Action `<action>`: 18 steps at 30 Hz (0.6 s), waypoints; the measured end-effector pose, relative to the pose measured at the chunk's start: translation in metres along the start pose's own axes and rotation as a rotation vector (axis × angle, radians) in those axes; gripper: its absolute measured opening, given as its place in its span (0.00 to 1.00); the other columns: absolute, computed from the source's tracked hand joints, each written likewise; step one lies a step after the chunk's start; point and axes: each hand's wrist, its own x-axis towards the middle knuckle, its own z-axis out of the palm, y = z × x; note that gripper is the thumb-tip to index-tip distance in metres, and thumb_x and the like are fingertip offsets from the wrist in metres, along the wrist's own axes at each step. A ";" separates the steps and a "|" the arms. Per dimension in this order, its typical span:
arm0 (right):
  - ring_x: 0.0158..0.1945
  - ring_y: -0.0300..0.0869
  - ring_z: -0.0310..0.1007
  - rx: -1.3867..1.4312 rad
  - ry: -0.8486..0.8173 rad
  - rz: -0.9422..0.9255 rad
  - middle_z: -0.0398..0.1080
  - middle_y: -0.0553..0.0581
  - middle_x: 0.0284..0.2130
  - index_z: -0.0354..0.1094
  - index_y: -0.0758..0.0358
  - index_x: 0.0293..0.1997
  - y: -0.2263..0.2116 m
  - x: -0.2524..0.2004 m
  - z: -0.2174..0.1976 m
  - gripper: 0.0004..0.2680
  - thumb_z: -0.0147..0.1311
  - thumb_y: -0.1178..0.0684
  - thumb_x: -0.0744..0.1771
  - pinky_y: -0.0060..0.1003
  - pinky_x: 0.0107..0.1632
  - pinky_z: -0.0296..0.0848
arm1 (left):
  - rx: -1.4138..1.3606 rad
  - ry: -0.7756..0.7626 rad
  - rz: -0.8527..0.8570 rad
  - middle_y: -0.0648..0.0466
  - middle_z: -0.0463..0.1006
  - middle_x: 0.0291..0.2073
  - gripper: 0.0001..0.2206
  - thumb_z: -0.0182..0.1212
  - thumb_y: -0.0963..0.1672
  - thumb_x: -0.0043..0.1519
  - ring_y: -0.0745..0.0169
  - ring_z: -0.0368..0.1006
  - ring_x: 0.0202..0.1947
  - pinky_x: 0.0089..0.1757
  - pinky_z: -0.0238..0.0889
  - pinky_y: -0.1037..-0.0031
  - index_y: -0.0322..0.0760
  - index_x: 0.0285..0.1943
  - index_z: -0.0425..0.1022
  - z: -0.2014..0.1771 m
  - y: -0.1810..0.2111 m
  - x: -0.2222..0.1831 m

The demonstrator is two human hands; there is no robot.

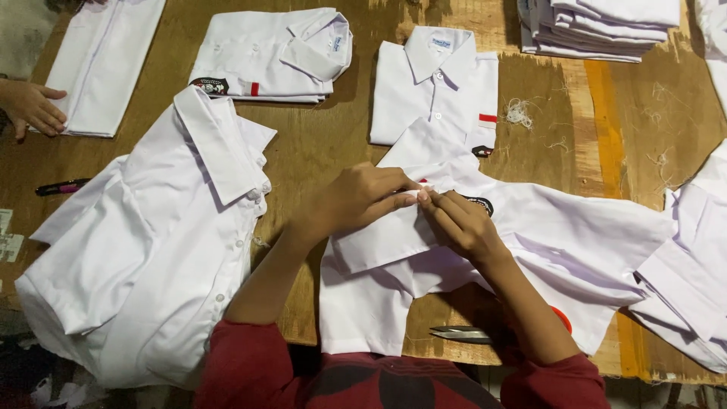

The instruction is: Trimming loose threads from white shirts with scissors and folding them on a wooden table.

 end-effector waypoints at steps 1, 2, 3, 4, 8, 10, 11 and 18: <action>0.25 0.49 0.71 0.003 0.001 -0.001 0.72 0.65 0.29 0.75 0.74 0.36 0.000 0.001 0.001 0.06 0.52 0.66 0.69 0.37 0.29 0.74 | 0.002 0.000 -0.002 0.52 0.79 0.29 0.12 0.54 0.50 0.70 0.52 0.80 0.31 0.35 0.70 0.67 0.39 0.47 0.77 0.000 -0.001 -0.001; 0.24 0.48 0.71 -0.023 0.052 -0.041 0.73 0.67 0.29 0.76 0.75 0.34 0.000 0.002 0.000 0.05 0.54 0.68 0.68 0.36 0.27 0.72 | -0.025 -0.007 0.004 0.51 0.79 0.28 0.12 0.54 0.49 0.70 0.50 0.80 0.31 0.34 0.70 0.66 0.38 0.46 0.76 0.001 -0.002 -0.002; 0.22 0.48 0.70 -0.049 0.102 -0.080 0.75 0.69 0.29 0.76 0.75 0.33 0.000 0.002 0.000 0.05 0.55 0.69 0.67 0.36 0.25 0.71 | -0.053 -0.013 0.011 0.50 0.78 0.27 0.12 0.54 0.49 0.70 0.48 0.80 0.30 0.34 0.71 0.65 0.37 0.45 0.76 0.002 -0.003 -0.002; 0.22 0.48 0.70 -0.049 0.099 -0.081 0.75 0.69 0.29 0.76 0.75 0.33 0.001 0.000 0.002 0.05 0.55 0.69 0.67 0.36 0.25 0.71 | -0.055 -0.011 0.010 0.50 0.78 0.27 0.12 0.54 0.49 0.70 0.48 0.80 0.30 0.34 0.71 0.65 0.37 0.45 0.76 0.005 -0.004 -0.003; 0.21 0.47 0.70 -0.042 0.109 -0.141 0.76 0.71 0.29 0.76 0.75 0.32 0.008 0.006 -0.001 0.06 0.54 0.70 0.67 0.35 0.25 0.70 | -0.127 -0.019 -0.033 0.48 0.78 0.25 0.11 0.54 0.48 0.70 0.49 0.79 0.27 0.32 0.71 0.66 0.37 0.48 0.76 0.002 0.000 -0.004; 0.22 0.48 0.70 -0.030 0.085 -0.169 0.75 0.72 0.29 0.76 0.76 0.33 0.012 0.011 -0.006 0.06 0.53 0.70 0.68 0.36 0.26 0.71 | -0.141 -0.037 -0.047 0.47 0.79 0.25 0.12 0.53 0.48 0.71 0.46 0.78 0.27 0.32 0.72 0.64 0.36 0.51 0.75 -0.002 0.006 -0.001; 0.21 0.49 0.69 -0.016 0.092 -0.164 0.75 0.72 0.29 0.75 0.76 0.31 0.013 0.010 -0.007 0.06 0.53 0.70 0.68 0.36 0.26 0.71 | -0.140 -0.039 -0.043 0.47 0.79 0.26 0.13 0.52 0.48 0.71 0.48 0.79 0.29 0.34 0.73 0.65 0.39 0.57 0.74 -0.001 0.009 0.000; 0.20 0.49 0.70 -0.008 0.144 -0.142 0.76 0.73 0.29 0.76 0.78 0.33 0.011 -0.002 0.000 0.06 0.53 0.70 0.68 0.36 0.24 0.70 | -0.106 -0.034 -0.033 0.42 0.83 0.34 0.14 0.48 0.47 0.72 0.45 0.83 0.36 0.38 0.76 0.66 0.35 0.57 0.75 -0.004 0.024 0.009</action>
